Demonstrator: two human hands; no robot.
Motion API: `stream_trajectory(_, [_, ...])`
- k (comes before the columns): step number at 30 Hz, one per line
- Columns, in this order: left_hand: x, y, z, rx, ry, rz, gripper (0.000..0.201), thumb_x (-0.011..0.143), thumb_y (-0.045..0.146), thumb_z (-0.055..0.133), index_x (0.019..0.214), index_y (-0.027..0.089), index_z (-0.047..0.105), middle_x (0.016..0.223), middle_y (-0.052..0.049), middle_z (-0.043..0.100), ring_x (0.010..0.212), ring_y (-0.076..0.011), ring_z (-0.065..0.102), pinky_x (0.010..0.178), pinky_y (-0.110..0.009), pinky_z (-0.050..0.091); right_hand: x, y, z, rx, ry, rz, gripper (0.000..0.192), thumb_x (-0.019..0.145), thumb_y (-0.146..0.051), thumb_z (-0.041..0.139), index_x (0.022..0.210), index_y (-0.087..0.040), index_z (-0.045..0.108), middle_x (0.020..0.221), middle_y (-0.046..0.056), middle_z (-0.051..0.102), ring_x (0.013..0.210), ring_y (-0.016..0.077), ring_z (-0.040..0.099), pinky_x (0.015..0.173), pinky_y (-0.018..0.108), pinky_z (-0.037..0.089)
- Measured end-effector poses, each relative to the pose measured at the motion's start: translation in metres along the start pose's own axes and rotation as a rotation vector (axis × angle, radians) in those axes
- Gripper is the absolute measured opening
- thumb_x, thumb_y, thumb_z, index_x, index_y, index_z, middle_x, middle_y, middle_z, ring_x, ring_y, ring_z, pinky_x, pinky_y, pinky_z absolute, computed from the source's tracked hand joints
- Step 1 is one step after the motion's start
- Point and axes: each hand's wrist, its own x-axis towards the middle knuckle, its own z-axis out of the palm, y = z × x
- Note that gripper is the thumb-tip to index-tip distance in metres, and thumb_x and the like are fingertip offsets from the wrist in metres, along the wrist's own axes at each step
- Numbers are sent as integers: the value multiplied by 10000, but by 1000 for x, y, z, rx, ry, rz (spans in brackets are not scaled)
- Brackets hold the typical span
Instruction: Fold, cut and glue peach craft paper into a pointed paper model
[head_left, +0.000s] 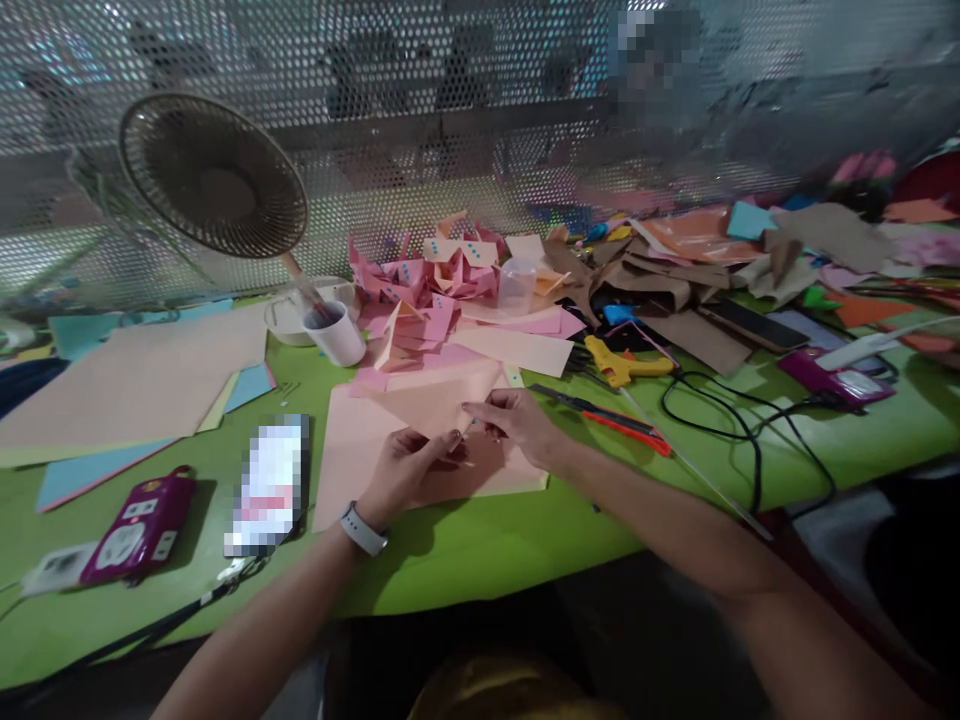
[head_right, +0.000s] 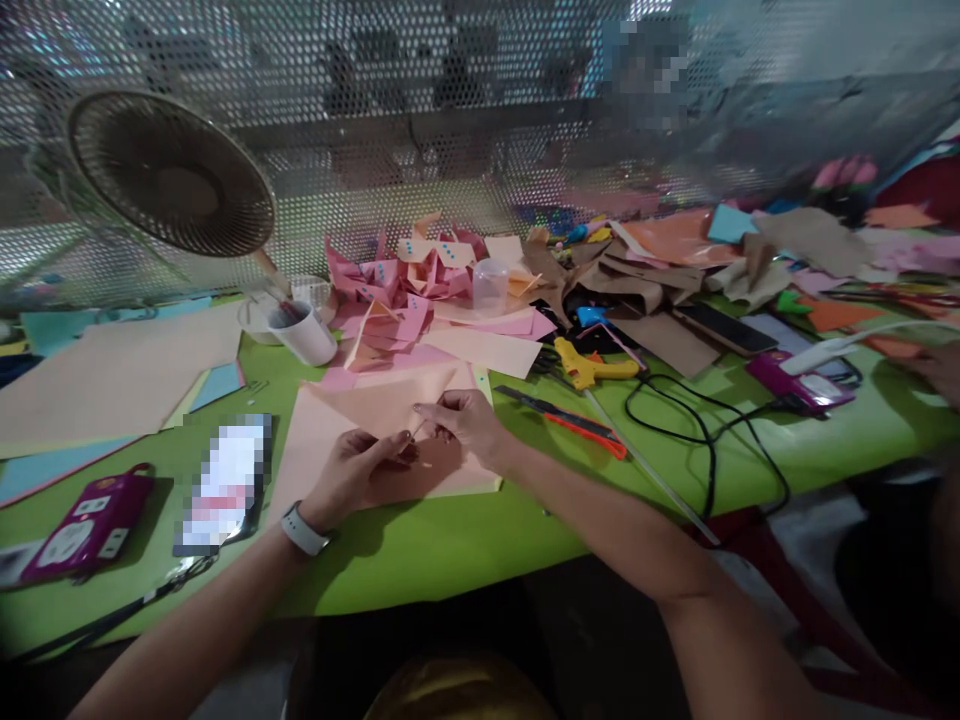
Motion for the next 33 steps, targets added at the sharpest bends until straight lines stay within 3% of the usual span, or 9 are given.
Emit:
stream_trajectory(3, [-2, 2, 2, -72, -34, -58, 380, 598, 445, 870, 740, 107, 772, 724, -113, 762, 681, -197, 723, 630, -251, 580, 0, 4, 2, 12, 43, -12, 398, 590, -487, 835, 519, -181, 591, 446, -47, 525, 409, 62, 398, 441, 234, 295])
stream_trajectory(8, [-3, -2, 5, -79, -16, -37, 391, 589, 402, 884, 823, 107, 775, 775, -109, 771, 661, -181, 717, 652, -261, 585, -2, 9, 6, 48, -12, -40, 356, 620, -458, 829, 544, -177, 623, 477, -32, 574, 408, 61, 415, 429, 230, 299])
stream_trajectory(19, [2, -8, -2, 9, -46, -5, 325, 669, 427, 809, 749, 114, 773, 722, -118, 762, 675, -216, 728, 683, -302, 586, -6, -1, 7, 0, 60, -48, 402, 635, -511, 799, 509, -193, 587, 448, -32, 530, 404, 71, 408, 436, 251, 327])
stream_trajectory(26, [0, -11, -3, 7, -12, 44, 310, 708, 418, 783, 773, 116, 775, 738, -113, 764, 680, -213, 724, 715, -323, 591, -5, 14, 8, 26, -84, -1, 345, 573, -442, 865, 634, -168, 665, 557, -18, 609, 485, 83, 481, 491, 246, 355])
stream_trajectory(29, [2, -10, -6, 4, -46, 61, 272, 713, 382, 790, 758, 114, 776, 725, -110, 762, 674, -204, 722, 697, -301, 589, -2, 11, 4, 71, -17, -46, 318, 635, -436, 829, 577, -181, 648, 522, -25, 579, 466, 79, 451, 493, 252, 343])
stream_trajectory(33, [2, -4, -11, 5, -62, 98, 252, 712, 369, 797, 756, 122, 775, 700, -97, 757, 649, -191, 714, 664, -282, 590, 12, -5, -20, 168, 212, -141, 296, 670, -416, 789, 553, -195, 630, 471, -52, 502, 446, 65, 392, 467, 237, 294])
